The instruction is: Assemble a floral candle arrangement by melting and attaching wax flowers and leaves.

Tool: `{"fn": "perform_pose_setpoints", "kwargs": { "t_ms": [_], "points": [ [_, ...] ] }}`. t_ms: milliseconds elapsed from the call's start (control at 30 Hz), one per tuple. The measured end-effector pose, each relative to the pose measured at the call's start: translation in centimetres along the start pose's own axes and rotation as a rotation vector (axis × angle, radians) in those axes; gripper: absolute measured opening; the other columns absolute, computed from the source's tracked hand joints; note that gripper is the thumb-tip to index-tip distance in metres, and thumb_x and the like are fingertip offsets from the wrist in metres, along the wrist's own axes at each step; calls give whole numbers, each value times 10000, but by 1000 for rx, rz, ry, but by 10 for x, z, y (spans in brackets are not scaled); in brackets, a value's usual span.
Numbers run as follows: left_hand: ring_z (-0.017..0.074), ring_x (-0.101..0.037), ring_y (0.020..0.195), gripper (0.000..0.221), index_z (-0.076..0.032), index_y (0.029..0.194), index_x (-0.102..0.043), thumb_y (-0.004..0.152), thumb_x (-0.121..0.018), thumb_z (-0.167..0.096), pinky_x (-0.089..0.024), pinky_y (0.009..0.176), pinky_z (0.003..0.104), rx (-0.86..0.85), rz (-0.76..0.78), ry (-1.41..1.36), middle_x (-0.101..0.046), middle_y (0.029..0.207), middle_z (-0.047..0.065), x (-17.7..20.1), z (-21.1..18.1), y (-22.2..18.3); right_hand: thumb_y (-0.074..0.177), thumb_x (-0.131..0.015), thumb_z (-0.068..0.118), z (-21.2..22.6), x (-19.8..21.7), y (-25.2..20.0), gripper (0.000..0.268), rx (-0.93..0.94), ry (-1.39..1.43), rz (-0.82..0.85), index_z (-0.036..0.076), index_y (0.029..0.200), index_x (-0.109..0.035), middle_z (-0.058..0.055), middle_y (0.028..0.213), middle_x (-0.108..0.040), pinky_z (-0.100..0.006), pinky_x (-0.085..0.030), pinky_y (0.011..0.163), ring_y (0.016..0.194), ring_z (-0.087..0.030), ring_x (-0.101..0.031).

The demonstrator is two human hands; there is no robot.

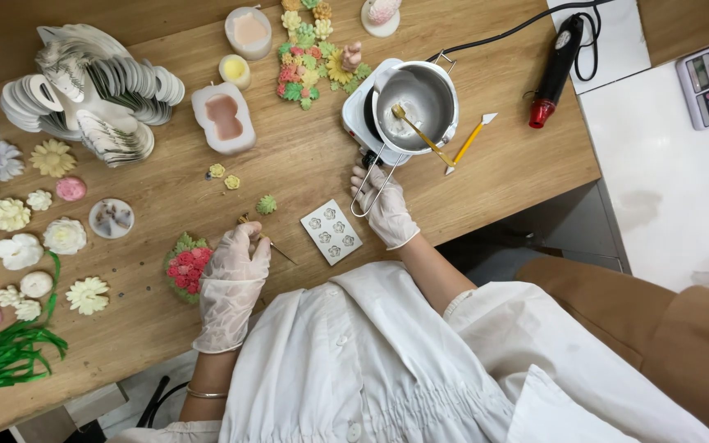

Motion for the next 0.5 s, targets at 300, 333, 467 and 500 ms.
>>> {"fn": "perform_pose_setpoints", "kwargs": {
  "t_ms": [300, 333, 467, 500],
  "points": [
    [292, -718, 963, 317, -51, 1196, -661, 932, -698, -223, -567, 805, 412, 31, 54, 15, -716, 1096, 172, -5, 5, -2, 990, -700, 166, -4, 12, 12, 253, 70, -17, -144, -11, 1161, -641, -204, 1076, -692, -361, -601, 781, 903, -264, -688],
    [292, -718, 963, 317, -51, 1196, -661, 932, -698, -223, -567, 805, 412, 27, 57, 17, -716, 1096, 172, -4, 6, -2, 990, -700, 166, -6, 12, 15, 253, 73, -13, -146, -11, 1161, -641, -204, 1076, -692, -361, -601, 781, 903, -264, -688],
    [286, -726, 963, 310, -61, 1190, -664, 939, -691, -240, -568, 807, 417, 44, 80, 28, -725, 1080, 163, -1, 11, -4, 1001, -670, 124, -18, 27, 23, 216, 32, 138, -267, -14, 1163, -634, -186, 1098, -682, -361, -618, 797, 902, -258, -706],
    [286, -727, 967, 313, -53, 1193, -658, 940, -690, -233, -568, 807, 416, 18, 77, 20, -721, 1088, 167, 0, 12, -5, 1000, -657, 92, -21, 31, 24, 219, 27, 175, -292, -18, 1188, -631, -178, 1112, -683, -355, -623, 823, 914, -254, -713]
  ]
}}
Point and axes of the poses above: each hand's wrist, its own y-axis towards the middle knuckle, its own x-axis out of the back of the hand, z = x × y, the point moved 6 cm from there along y, towards the middle knuckle
